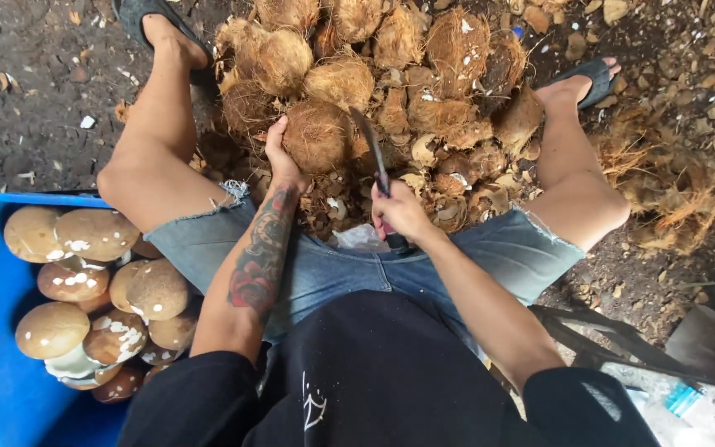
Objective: The person sits on the ground and uses a large knife to peel the fibrous husk off coconuts. They hold the coconut in one hand and strike or scrape the husk with the knife, placing the peeled coconuts into a blue bin.
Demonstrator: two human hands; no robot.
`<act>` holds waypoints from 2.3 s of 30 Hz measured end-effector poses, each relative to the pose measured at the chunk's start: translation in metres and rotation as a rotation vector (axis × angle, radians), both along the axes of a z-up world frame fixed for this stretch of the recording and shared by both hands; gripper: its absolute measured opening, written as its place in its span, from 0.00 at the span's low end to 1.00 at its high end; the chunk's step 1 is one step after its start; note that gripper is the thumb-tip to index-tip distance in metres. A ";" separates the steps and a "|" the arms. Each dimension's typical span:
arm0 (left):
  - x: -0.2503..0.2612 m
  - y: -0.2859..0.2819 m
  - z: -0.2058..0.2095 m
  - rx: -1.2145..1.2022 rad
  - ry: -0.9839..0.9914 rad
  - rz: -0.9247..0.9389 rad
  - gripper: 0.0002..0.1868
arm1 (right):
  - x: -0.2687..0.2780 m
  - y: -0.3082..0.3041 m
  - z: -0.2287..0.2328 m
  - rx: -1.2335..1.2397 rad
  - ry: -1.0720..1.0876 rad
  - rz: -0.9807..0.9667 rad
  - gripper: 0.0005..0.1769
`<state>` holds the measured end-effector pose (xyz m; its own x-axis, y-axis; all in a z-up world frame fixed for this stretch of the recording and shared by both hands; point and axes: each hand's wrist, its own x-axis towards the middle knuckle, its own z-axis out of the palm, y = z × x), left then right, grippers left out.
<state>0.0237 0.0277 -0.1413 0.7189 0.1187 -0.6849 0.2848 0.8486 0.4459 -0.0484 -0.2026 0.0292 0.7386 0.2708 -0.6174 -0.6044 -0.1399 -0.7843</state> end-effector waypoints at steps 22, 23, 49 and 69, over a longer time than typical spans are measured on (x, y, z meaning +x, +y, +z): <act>-0.011 -0.007 -0.011 0.080 0.044 -0.012 0.39 | 0.010 0.009 0.095 0.323 -0.810 -0.131 0.09; -0.009 0.004 -0.041 0.098 0.020 -0.024 0.36 | 0.015 0.005 0.081 0.383 -1.022 -0.143 0.07; -0.009 -0.011 0.007 -0.061 0.022 0.180 0.35 | -0.017 0.009 -0.018 -0.288 0.050 0.113 0.10; -0.010 -0.016 0.022 -0.070 -0.026 0.036 0.27 | 0.019 -0.007 0.015 -0.059 -0.259 -0.115 0.07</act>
